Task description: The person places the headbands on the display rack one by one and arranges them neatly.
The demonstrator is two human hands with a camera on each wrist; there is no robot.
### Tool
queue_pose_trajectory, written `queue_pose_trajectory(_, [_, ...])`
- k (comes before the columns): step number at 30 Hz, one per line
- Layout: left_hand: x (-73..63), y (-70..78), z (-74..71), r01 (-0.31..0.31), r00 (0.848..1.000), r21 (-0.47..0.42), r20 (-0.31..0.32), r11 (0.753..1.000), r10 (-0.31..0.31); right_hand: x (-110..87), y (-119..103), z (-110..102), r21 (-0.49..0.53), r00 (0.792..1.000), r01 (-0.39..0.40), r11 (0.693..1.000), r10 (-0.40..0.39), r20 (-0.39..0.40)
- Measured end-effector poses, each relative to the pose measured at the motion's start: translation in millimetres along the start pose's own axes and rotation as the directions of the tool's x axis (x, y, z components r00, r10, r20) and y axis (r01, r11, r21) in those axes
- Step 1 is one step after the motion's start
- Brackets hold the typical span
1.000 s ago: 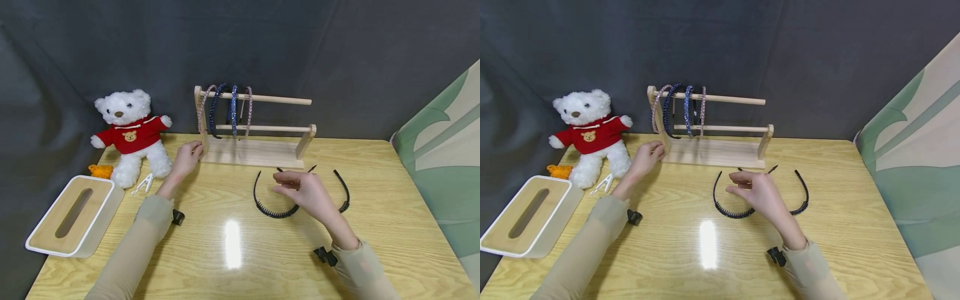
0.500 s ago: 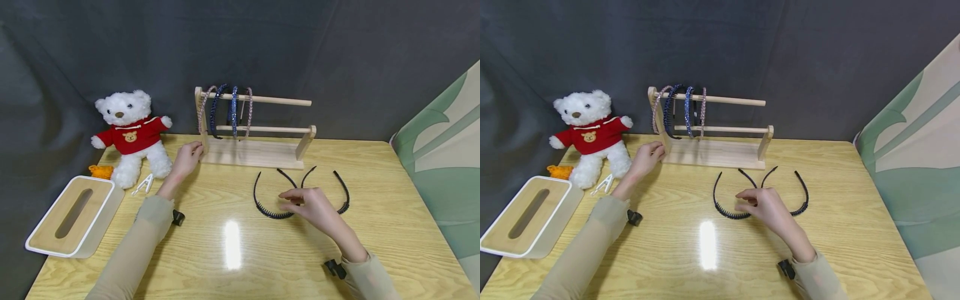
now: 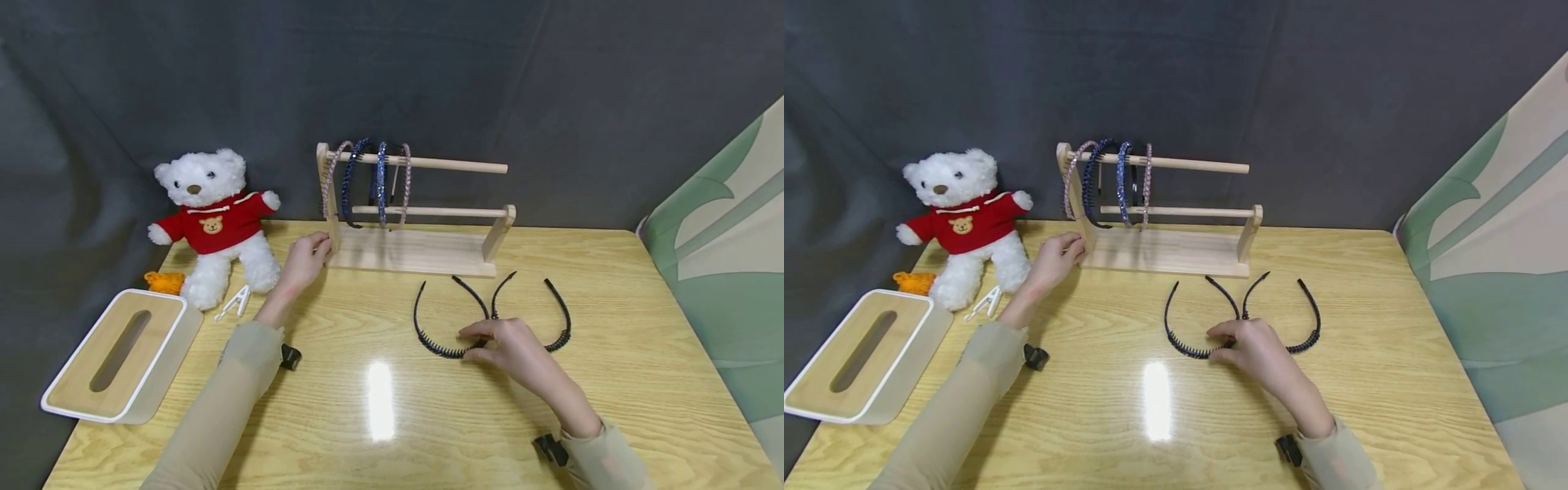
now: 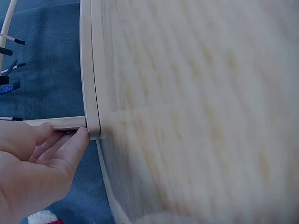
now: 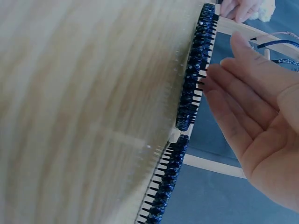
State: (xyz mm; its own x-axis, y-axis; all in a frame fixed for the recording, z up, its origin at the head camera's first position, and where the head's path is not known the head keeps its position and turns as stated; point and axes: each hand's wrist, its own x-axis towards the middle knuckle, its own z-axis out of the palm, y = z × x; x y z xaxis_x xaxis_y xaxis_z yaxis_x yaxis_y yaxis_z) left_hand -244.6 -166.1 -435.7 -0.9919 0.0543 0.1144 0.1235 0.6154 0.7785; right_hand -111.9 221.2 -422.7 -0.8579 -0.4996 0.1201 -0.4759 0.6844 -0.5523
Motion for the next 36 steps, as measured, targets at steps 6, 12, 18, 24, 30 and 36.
queue_pose_trajectory(6, [-0.2, -0.8, 0.6, -0.015, 1.000, -0.005, -0.002, 1.000, 0.015, -1.8, 2.0, 3.3, -0.009, 1.000, 0.013, 1.000, -0.013, 0.007])
queue_pose_trajectory(12, [-1.2, 0.4, 0.5, -0.004, 1.000, -0.018, 0.012, 1.000, 0.004, -2.5, 3.0, 6.6, -0.010, 1.000, 0.023, 1.000, -0.023, 0.004])
queue_pose_trajectory(18, [-1.9, -1.0, 1.3, 0.003, 1.000, -0.011, 0.005, 1.000, -0.003, -2.4, 2.0, 7.8, -0.018, 0.999, 0.035, 0.999, -0.034, 0.015])
queue_pose_trajectory(24, [-1.4, -2.1, 1.4, 0.008, 1.000, -0.003, 0.006, 1.000, -0.008, -2.4, 1.9, 8.2, -0.037, 0.999, 0.031, 0.999, -0.030, 0.023])
queue_pose_trajectory(30, [-0.6, -2.2, 0.4, 0.016, 1.000, -0.006, 0.010, 1.000, -0.016, -1.1, 2.1, 7.2, -0.026, 0.998, 0.053, 0.998, -0.053, 0.022])
queue_pose_trajectory(36, [-0.1, -1.6, -0.1, 0.018, 1.000, -0.004, 0.014, 1.000, -0.018, 0.2, 3.0, 8.5, -0.039, 0.997, 0.067, 0.997, -0.066, 0.038])
